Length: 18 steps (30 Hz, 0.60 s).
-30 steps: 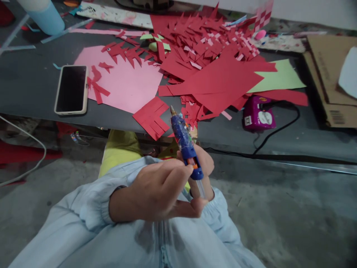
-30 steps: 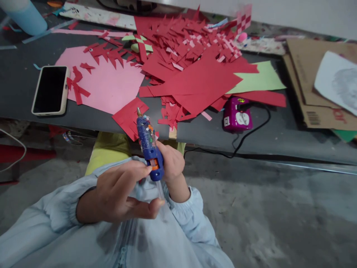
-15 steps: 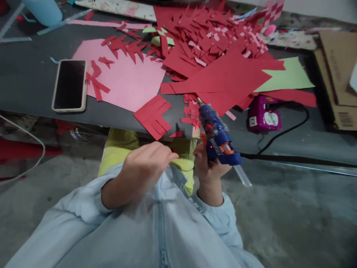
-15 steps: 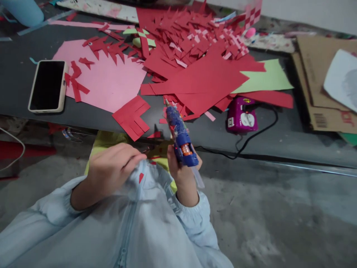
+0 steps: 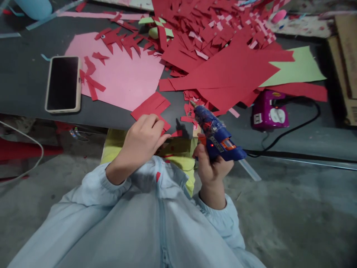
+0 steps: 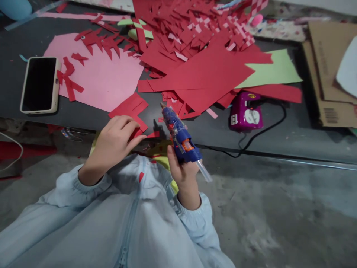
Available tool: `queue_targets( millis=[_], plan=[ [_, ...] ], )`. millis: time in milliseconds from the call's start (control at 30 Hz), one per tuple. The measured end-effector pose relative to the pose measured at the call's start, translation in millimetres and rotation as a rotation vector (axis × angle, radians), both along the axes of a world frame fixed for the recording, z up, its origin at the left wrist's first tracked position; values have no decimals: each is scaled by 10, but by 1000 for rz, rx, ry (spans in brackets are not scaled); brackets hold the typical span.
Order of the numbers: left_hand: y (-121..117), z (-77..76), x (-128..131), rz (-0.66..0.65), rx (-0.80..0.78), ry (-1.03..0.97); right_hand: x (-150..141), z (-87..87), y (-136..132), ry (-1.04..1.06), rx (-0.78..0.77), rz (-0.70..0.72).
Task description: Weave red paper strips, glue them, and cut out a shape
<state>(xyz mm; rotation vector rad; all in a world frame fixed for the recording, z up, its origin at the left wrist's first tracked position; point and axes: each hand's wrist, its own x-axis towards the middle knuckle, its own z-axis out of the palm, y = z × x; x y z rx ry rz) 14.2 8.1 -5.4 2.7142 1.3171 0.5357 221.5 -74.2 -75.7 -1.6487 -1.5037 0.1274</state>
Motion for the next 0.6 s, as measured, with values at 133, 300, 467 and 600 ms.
queue_targets(
  millis=[133, 300, 467, 600],
  plan=[
    [26, 3, 69, 26, -14, 49, -50, 63, 31, 81, 52, -60],
    [17, 1, 103, 48, 23, 84, -69, 90, 36, 86, 45, -72],
    [15, 15, 115, 68, 68, 91, -50, 124, 35, -22, 39, -43],
    [45, 14, 101, 90, 46, 59, -49, 125, 32, -10, 44, -5]
  ],
)
